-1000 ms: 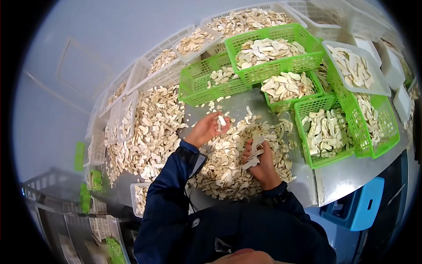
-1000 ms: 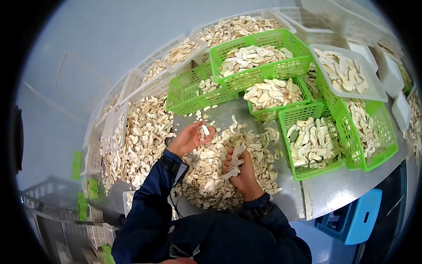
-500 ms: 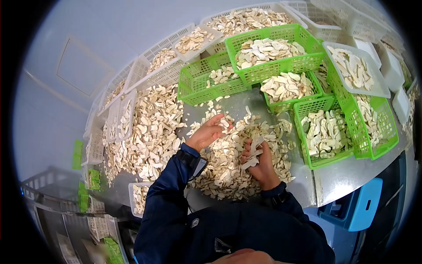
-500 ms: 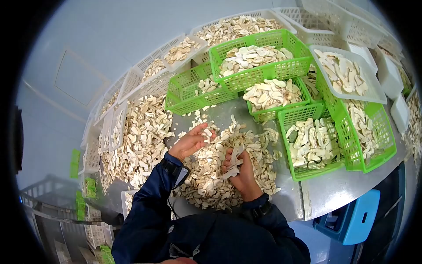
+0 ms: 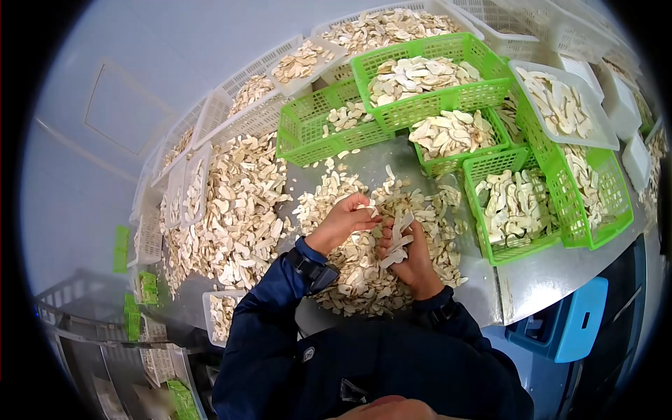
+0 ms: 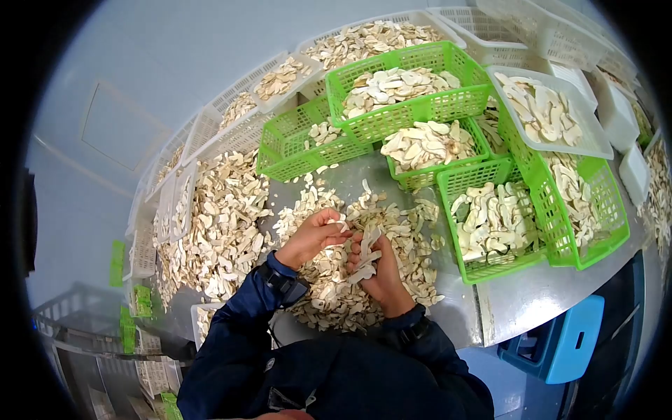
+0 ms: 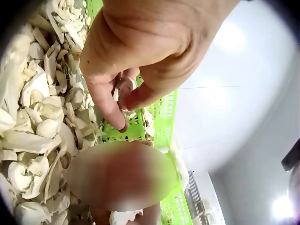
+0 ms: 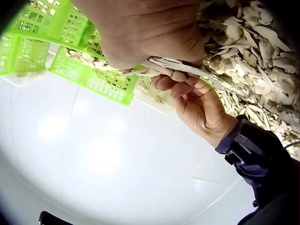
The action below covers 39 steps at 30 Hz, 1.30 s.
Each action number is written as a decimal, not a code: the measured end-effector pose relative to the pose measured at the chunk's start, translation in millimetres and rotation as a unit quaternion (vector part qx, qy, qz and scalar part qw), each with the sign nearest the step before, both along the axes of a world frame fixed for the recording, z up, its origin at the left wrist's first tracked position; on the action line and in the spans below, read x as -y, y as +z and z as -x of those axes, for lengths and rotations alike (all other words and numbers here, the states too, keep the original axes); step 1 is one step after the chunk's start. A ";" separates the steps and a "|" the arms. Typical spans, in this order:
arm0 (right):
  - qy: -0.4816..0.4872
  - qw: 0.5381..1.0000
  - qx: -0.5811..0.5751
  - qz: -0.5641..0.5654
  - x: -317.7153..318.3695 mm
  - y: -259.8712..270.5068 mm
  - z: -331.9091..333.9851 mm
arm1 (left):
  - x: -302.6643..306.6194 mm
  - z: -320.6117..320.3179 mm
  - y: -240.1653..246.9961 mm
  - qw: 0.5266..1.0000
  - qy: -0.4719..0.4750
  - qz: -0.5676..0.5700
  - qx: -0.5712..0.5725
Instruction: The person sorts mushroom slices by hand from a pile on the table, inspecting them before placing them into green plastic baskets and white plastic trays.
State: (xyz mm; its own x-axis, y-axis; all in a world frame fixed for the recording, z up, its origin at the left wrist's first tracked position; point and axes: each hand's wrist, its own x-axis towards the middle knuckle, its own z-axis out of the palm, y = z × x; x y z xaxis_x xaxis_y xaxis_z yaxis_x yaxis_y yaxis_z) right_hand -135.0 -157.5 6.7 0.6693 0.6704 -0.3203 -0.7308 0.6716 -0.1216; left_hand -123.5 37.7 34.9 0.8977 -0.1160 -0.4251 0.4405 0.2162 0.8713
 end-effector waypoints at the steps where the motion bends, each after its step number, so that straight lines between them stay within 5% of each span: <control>1: 0.000 1.000 0.001 -0.002 0.1 -1.3 -0.1 | -1.1 -0.1 -2.8 1.000 0.000 0.000 0.001; 39: 0.003 1.000 -0.028 -0.005 0.4 -0.7 0.6 | -12.1 9.0 -8.0 0.992 0.007 -0.109 0.055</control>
State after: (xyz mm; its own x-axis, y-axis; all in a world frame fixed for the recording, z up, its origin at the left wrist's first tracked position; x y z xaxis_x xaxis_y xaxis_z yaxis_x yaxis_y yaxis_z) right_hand -135.6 -157.9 5.9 0.6464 0.6781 -0.3499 -0.7406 0.6678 -0.0742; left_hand -132.4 49.8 26.8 0.9409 -0.0193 -0.3382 0.3386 0.0225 0.9407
